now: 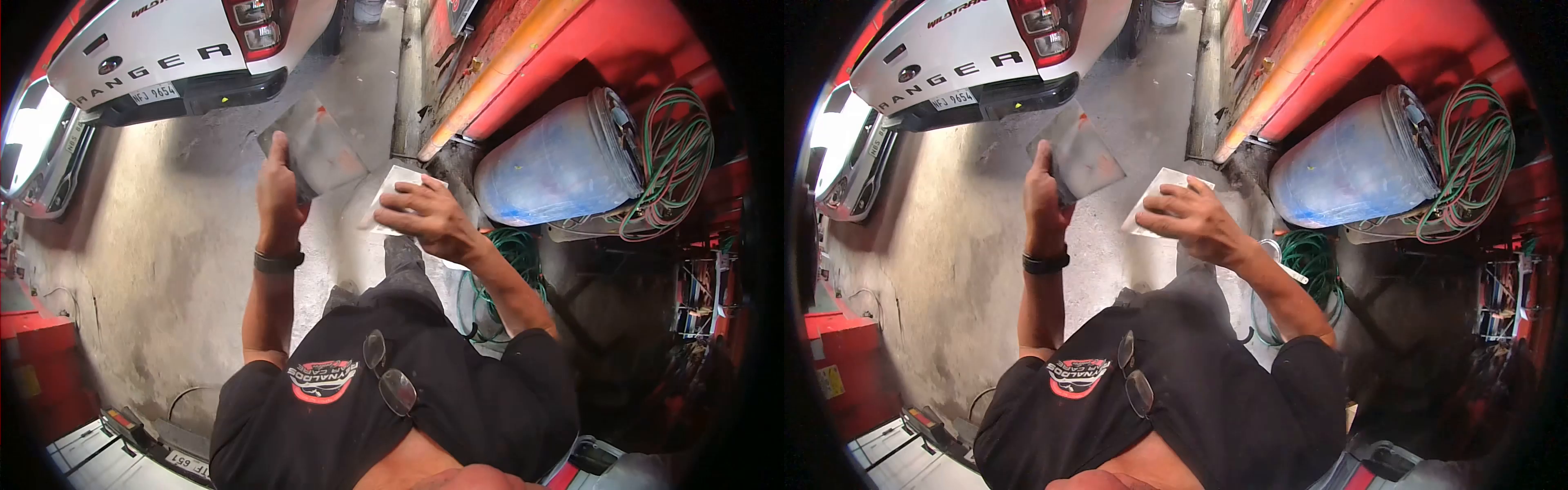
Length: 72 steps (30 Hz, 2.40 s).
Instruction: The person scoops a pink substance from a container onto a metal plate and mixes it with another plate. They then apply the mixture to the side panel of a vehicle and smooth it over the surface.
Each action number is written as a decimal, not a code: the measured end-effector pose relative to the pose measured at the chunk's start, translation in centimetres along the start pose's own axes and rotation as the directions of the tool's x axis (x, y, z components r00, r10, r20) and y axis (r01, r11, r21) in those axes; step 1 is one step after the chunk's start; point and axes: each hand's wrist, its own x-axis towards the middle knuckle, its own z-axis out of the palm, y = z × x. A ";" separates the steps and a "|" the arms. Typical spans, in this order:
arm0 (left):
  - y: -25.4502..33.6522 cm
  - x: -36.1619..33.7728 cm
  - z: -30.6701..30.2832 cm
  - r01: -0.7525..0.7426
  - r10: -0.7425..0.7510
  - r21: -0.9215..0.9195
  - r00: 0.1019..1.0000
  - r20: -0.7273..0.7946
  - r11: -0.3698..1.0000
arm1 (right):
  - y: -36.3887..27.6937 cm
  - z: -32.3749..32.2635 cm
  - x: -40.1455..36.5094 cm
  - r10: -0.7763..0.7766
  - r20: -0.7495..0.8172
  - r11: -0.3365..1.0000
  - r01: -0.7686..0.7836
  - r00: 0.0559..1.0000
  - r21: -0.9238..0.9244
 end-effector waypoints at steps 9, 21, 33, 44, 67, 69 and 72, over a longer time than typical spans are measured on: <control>-6.3 -2.1 0.3 0.344 -0.205 -0.515 0.929 0.309 0.785 | -3.2 -1.1 2.1 0.027 -0.493 0.892 0.202 0.870 0.405; -5.8 -2.3 -1.3 -0.063 0.063 0.014 0.998 0.007 0.998 | 2.5 -2.6 0.1 0.124 -0.207 0.897 -0.199 0.970 -0.395; -5.9 -2.2 0.3 -0.238 0.252 0.380 0.968 0.013 0.894 | -2.8 -2.1 2.3 0.123 -0.101 0.870 -0.156 0.987 -0.468; -4.1 -3.0 0.1 -0.127 0.124 0.349 0.992 0.031 0.928 | -1.6 -5.2 4.0 0.149 -0.209 0.989 -0.150 0.966 0.013; -2.0 -0.4 -3.7 -0.048 0.126 0.508 0.985 -0.120 0.860 | -1.6 3.8 2.1 -0.162 -0.004 0.967 0.158 0.987 -0.202; 0.2 1.0 -4.7 0.105 -0.106 -0.028 0.994 -0.023 0.994 | -0.7 1.3 2.6 -0.037 -0.047 0.996 0.041 0.998 0.084; 0.6 1.4 -3.8 0.106 -0.106 -0.147 0.994 0.012 0.983 | -0.2 -1.1 2.9 0.134 -0.307 0.891 0.021 0.942 0.453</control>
